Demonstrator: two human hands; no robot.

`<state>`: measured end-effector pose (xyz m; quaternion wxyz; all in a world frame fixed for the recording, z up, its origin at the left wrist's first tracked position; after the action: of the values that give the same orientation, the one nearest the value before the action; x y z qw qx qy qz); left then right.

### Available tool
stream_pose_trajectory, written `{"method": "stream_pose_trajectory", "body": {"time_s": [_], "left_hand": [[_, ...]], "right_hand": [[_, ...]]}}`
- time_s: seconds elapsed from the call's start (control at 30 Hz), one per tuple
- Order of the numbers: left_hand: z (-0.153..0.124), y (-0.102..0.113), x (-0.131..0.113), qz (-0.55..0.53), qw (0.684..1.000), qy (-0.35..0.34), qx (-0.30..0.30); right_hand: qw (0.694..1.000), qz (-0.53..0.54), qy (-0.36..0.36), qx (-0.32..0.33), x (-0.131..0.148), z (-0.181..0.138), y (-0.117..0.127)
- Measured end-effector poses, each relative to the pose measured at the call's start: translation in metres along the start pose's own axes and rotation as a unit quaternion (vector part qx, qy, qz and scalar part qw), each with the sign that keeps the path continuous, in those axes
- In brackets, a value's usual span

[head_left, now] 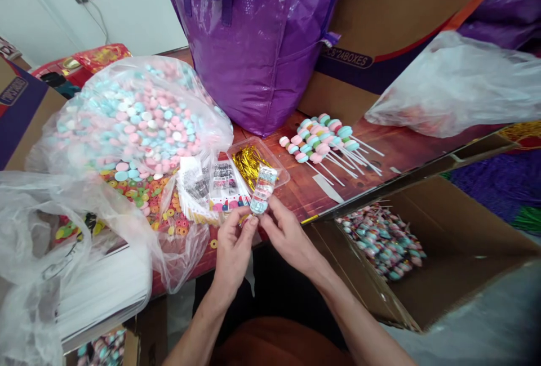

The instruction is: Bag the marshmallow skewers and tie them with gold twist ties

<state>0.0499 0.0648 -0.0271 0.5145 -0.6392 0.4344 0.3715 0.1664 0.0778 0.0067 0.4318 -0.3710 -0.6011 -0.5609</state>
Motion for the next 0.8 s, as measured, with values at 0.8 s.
{"method": "stream_pose_trajectory", "body": {"time_s": [0.8], "left_hand": [[0.003, -0.024, -0.009, -0.217, 0.97, 0.102, 0.044]], "right_hand": [[0.985, 0.052, 0.091, -0.138, 0.033, -0.021, 0.015]]}}
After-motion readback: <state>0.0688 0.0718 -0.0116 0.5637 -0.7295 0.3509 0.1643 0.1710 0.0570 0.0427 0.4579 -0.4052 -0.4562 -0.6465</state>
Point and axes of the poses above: each hand's wrist, its own z-axis towards the middle knuckle, its own y-axis out of the back of the hand, x = y × z, the point moved 9 cm from there along z, towards the middle knuckle, and after that the axes turned 4 degrees about -y, right-handed, at the moved point
